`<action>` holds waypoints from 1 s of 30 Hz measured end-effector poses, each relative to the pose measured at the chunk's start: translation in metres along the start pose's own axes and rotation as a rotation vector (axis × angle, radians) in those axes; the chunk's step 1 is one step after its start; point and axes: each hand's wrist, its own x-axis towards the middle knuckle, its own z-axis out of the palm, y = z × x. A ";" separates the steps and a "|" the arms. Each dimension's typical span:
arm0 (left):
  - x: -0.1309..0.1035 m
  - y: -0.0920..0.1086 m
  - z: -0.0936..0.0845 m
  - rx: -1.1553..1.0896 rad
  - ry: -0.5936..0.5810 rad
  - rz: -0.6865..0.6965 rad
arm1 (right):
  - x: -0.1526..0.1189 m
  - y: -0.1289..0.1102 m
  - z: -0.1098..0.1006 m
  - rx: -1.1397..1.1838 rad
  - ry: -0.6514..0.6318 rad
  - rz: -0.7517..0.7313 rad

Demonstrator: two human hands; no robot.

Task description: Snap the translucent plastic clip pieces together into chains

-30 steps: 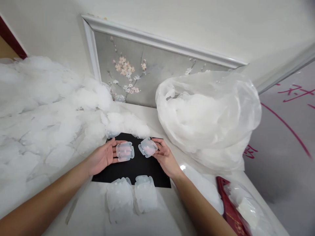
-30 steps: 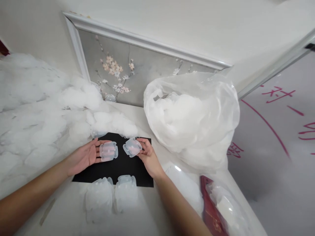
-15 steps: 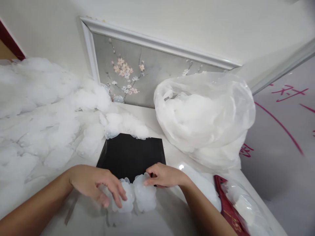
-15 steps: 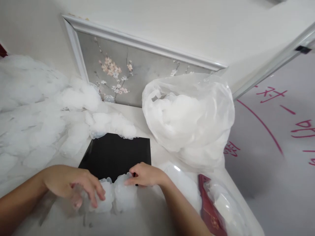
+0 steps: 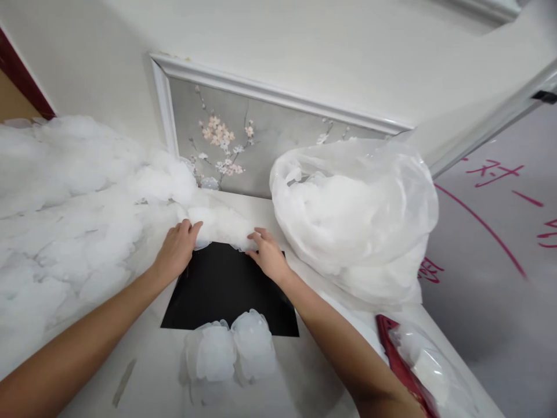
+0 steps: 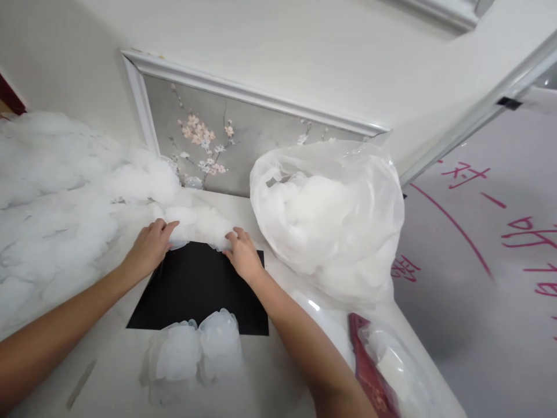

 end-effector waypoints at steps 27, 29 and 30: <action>-0.018 0.017 -0.021 -1.151 -0.245 -0.316 | -0.058 -0.014 0.000 1.658 -0.300 0.753; -0.028 0.027 -0.019 -1.601 -0.480 -0.544 | -0.059 -0.013 0.000 1.653 -0.296 0.751; -0.033 0.030 -0.016 -1.725 -0.549 -0.627 | -0.059 -0.013 0.001 1.649 -0.295 0.745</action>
